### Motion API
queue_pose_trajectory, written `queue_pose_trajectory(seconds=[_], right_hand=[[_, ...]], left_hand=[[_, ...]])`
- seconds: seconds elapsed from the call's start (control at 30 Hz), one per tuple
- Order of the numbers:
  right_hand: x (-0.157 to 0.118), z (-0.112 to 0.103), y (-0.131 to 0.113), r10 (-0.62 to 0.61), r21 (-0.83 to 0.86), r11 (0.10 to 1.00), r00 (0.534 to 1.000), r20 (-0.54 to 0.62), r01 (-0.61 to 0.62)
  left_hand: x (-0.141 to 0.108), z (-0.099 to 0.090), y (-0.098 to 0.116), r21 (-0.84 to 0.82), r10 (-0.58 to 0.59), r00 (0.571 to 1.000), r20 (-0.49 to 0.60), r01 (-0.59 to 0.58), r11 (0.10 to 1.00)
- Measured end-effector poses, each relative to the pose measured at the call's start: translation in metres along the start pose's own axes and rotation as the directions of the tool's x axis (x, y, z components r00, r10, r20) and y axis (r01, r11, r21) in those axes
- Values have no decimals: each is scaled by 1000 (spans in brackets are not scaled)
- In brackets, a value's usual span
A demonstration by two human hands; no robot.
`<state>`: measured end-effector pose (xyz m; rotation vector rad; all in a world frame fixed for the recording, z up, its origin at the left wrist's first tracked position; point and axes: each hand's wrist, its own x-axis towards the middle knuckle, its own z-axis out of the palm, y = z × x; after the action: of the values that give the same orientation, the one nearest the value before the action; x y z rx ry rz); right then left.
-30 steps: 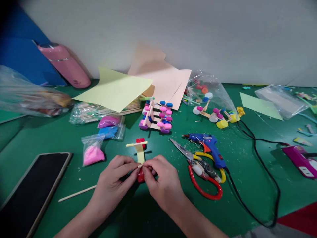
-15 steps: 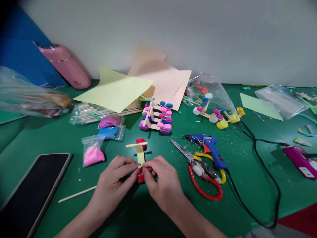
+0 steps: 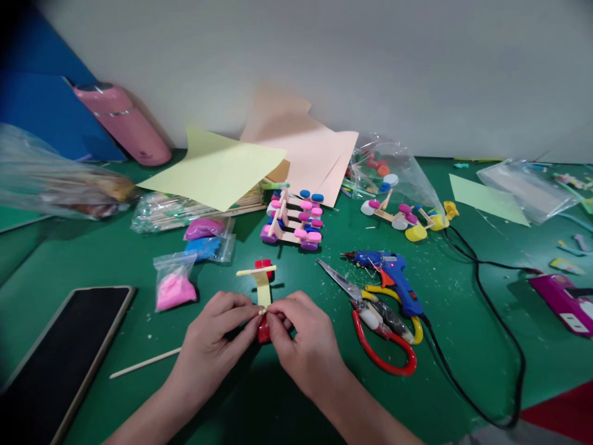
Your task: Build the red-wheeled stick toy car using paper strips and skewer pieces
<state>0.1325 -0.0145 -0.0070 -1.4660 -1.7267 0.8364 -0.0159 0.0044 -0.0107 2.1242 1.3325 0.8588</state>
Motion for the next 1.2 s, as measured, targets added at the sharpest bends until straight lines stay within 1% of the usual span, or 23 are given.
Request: queue_pose_trajectory(seconds=[0.33,0.47,0.57,0.67,0.73,0.77,0.83,0.9,0.97,1.0,1.1,1.17,1.2], right_hand=[[0,-2,-1,26,12,1000,999,26,-26],[-3,-4,0,32,13,999,999,11,-32],[-6,-9,1,45,-3,999,999,-10,-45],[-9,-25,7,54,-64,996,996,-77,-59],[-12,-43,14,63,-162,982,979,-193,-96],[-14,-54,20,61,-227,966,960,-275,-126],[-19,-78,33,13,-367,909,894,-448,-197],[-24,-101,49,-37,-488,825,833,-551,-286],[-28,-119,66,-8,-558,741,826,-564,-375],[-30,-126,73,25,-569,720,835,-549,-396],[-32,-134,87,206,-476,743,838,-505,-470],[-31,-134,91,311,-413,748,824,-474,-520],[-29,-134,91,343,-400,743,818,-462,-537]], left_hand=[[-1,-1,0,-8,-13,1000,-9,13,1000],[-1,-1,0,-19,0,1000,-23,0,1000],[-1,-1,1,-31,-1,1000,-28,0,1000],[-1,-1,3,-42,-14,999,-34,13,999],[-2,-2,5,-45,-24,999,-30,23,999],[-3,-2,6,-43,-27,999,-25,26,999],[-4,-1,7,-26,-32,999,-13,32,999],[-5,-1,7,13,-39,999,3,39,999],[-5,0,7,55,-45,999,22,44,998],[-5,1,7,71,-48,998,30,46,996],[-5,2,7,87,-50,998,46,46,995],[-5,2,8,84,-53,997,61,48,995],[-5,2,9,81,-57,996,70,51,995]])
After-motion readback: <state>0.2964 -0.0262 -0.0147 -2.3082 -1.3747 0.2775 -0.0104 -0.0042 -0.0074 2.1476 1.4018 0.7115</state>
